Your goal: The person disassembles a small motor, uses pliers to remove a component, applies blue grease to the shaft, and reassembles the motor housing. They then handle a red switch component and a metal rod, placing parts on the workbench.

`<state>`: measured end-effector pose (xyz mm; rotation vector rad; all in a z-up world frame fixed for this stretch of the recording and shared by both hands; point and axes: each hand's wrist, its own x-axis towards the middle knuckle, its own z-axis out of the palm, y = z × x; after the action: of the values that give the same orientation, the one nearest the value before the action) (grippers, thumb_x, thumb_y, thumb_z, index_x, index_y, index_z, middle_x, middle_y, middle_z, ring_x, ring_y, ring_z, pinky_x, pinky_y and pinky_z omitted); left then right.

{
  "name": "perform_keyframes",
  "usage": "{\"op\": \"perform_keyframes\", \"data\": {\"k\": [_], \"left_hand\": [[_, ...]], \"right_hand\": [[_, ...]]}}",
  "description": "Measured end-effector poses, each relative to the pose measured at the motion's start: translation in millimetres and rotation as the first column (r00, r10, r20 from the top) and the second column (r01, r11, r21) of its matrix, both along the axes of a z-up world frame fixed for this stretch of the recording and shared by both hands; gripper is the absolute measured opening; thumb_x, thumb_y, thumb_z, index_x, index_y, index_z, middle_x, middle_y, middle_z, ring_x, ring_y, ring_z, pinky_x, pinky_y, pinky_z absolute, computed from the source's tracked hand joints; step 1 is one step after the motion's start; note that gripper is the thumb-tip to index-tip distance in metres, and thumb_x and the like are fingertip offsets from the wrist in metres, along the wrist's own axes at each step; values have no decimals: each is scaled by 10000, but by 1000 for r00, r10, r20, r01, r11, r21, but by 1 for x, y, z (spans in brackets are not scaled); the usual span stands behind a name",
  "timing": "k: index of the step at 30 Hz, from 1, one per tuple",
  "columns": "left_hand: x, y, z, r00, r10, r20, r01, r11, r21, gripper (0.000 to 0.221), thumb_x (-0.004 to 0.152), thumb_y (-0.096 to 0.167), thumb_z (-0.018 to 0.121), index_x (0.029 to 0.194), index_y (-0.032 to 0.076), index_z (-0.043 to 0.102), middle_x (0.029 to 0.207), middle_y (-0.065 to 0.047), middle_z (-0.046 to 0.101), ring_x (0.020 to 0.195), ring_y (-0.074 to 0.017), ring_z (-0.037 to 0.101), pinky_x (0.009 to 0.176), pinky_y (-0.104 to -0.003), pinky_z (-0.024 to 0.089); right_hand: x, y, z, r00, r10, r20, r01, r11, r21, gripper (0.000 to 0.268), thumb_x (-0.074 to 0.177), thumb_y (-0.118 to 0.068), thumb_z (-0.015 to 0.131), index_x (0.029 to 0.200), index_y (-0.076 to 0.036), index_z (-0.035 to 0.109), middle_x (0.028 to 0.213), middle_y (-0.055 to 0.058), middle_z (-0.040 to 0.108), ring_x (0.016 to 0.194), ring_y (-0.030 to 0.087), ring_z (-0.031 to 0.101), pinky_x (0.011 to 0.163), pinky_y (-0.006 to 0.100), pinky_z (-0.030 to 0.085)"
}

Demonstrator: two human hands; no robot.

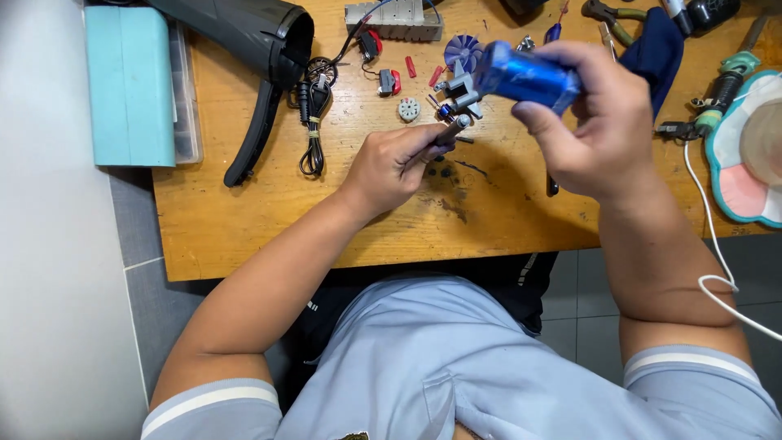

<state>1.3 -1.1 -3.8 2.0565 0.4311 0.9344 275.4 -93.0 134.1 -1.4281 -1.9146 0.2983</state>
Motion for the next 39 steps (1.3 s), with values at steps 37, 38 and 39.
{"op": "perform_keyframes", "data": {"k": [37, 38, 39], "left_hand": [[0, 5, -4, 999, 33, -11, -32, 997, 77, 287, 1149, -5, 709, 1421, 76, 748, 1234, -101, 876, 1015, -266, 878, 904, -411, 749], [-2, 4, -3, 999, 32, -14, -31, 997, 71, 287, 1149, -5, 709, 1421, 76, 748, 1234, -101, 876, 1015, -266, 878, 904, -411, 749], [-2, 4, -1, 1000, 7, 13, -8, 1000, 22, 269, 1167, 23, 710, 1433, 51, 737, 1252, -122, 874, 1073, -273, 883, 957, -416, 759]], "right_hand": [[26, -13, 24, 953, 84, 292, -182, 928, 325, 689, 1282, -217, 803, 1650, 334, 614, 1409, 551, 702, 1213, 698, 767, 1111, 708, 647], [24, -10, 22, 953, 85, 290, -181, 930, 320, 689, 1282, -217, 803, 1650, 334, 614, 1409, 551, 702, 1213, 698, 767, 1111, 708, 647], [22, -8, 21, 962, 73, 264, -157, 937, 311, 697, 1285, -253, 758, 1648, 322, 608, 1371, 526, 702, 1142, 652, 732, 1063, 687, 615]]}}
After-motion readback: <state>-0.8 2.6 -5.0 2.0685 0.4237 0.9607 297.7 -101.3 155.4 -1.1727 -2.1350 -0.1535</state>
